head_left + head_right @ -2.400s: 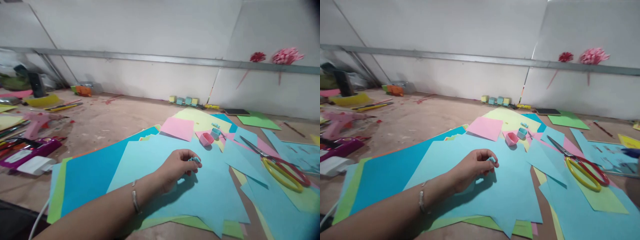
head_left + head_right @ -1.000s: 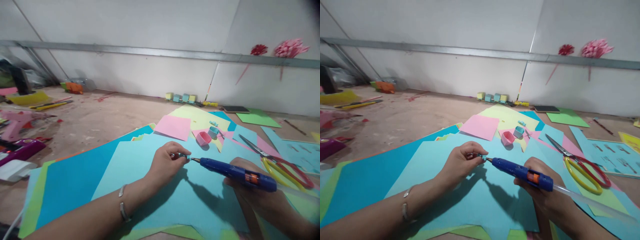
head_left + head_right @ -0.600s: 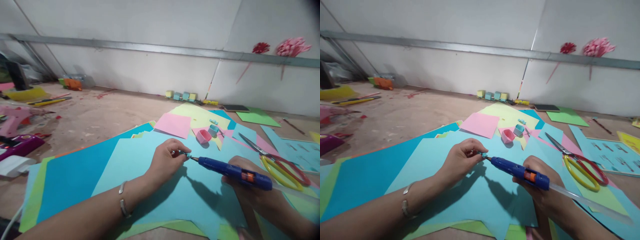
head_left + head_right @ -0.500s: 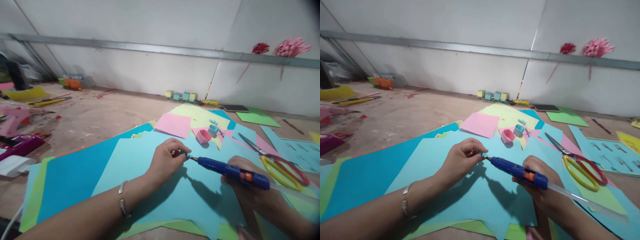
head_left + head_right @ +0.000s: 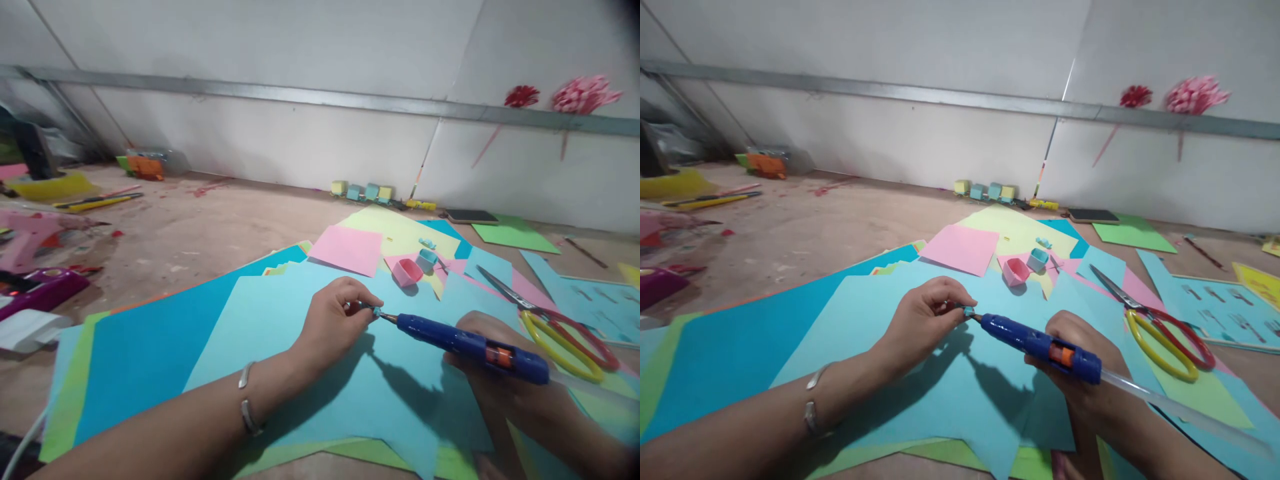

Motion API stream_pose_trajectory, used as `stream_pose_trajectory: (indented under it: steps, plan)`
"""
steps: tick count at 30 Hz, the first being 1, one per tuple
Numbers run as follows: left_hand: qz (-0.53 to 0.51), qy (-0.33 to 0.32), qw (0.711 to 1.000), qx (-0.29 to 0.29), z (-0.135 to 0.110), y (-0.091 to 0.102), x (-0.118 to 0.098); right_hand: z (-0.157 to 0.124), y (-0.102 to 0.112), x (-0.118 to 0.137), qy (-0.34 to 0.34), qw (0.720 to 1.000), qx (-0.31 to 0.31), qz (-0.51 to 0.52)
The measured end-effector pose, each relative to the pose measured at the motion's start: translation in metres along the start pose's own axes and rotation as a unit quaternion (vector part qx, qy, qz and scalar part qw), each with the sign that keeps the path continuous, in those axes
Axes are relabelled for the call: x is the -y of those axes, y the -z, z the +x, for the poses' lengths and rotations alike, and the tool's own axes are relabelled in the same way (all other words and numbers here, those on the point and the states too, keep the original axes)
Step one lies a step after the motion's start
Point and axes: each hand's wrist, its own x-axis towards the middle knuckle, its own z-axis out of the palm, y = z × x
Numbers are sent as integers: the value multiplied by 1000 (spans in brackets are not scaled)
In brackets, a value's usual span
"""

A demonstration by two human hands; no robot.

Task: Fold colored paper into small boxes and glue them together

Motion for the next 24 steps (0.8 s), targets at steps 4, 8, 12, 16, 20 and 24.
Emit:
stream_pose_trajectory:
  steps: [4, 8, 12, 16, 20, 24]
  plan:
    - [2, -1, 1000, 1, 0, 1, -1, -2, -4, -8, 19, 1000, -2, 1]
    - [-16, 6, 1000, 0, 1, 0, 0, -2, -3, -9, 18, 1000, -7, 0]
    - [-26, 12, 1000, -2, 2, 0, 0, 0, 1, -3, 17, 1000, -3, -7]
    - [-23, 14, 1000, 0, 1, 0, -1, 1, 2, -1, 18, 1000, -4, -9]
    - [-33, 21, 999, 2, 0, 0, -1, 0, -1, -5, 23, 999, -22, 8]
    - [-39, 19, 999, 5, -1, -1, 1, 1, -2, -3, 44, 999, -23, 12]
